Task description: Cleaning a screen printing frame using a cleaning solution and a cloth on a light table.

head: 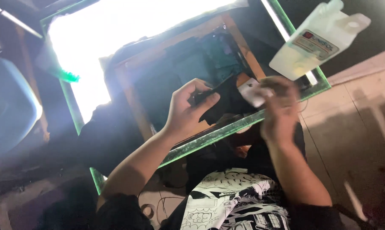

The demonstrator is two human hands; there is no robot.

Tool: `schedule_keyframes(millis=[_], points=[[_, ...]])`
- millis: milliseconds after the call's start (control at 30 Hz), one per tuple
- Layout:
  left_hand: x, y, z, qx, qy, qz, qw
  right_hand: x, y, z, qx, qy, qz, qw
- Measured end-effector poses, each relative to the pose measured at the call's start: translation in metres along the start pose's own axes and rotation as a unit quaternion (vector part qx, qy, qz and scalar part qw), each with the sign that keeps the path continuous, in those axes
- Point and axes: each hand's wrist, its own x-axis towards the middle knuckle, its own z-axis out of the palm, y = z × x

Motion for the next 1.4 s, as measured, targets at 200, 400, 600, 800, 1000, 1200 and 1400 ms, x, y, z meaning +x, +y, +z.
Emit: schedule_keyframes(millis=[200,400,600,800,1000,1200,1400], points=[[0.015,0.021,0.019,-0.038,0.056,-0.184,0.981,0.039,-0.018,-0.049,-0.066,0.108,-0.078,0.989],[0.042,0.028,0.045,-0.006,0.024,-0.179,0.984,0.043,-0.013,-0.049,-0.047,0.075,-0.082,0.993],[0.068,0.005,0.059,0.049,-0.022,-0.051,0.997,0.074,-0.017,-0.078,-0.141,0.107,-0.178,0.968],[0.089,0.015,0.074,0.070,0.001,-0.035,0.997,0.089,-0.039,-0.080,-0.194,0.061,-0.117,0.972],[0.091,0.009,0.080,0.053,-0.019,0.038,0.998,0.107,0.003,-0.097,-0.218,0.008,-0.112,0.970],[0.088,0.001,0.083,0.069,-0.033,0.021,0.997,0.121,0.034,-0.102,-0.103,-0.061,-0.071,0.990],[0.089,-0.010,0.081,0.068,-0.066,0.003,0.996,0.120,0.062,-0.115,-0.232,-0.042,-0.073,0.969]])
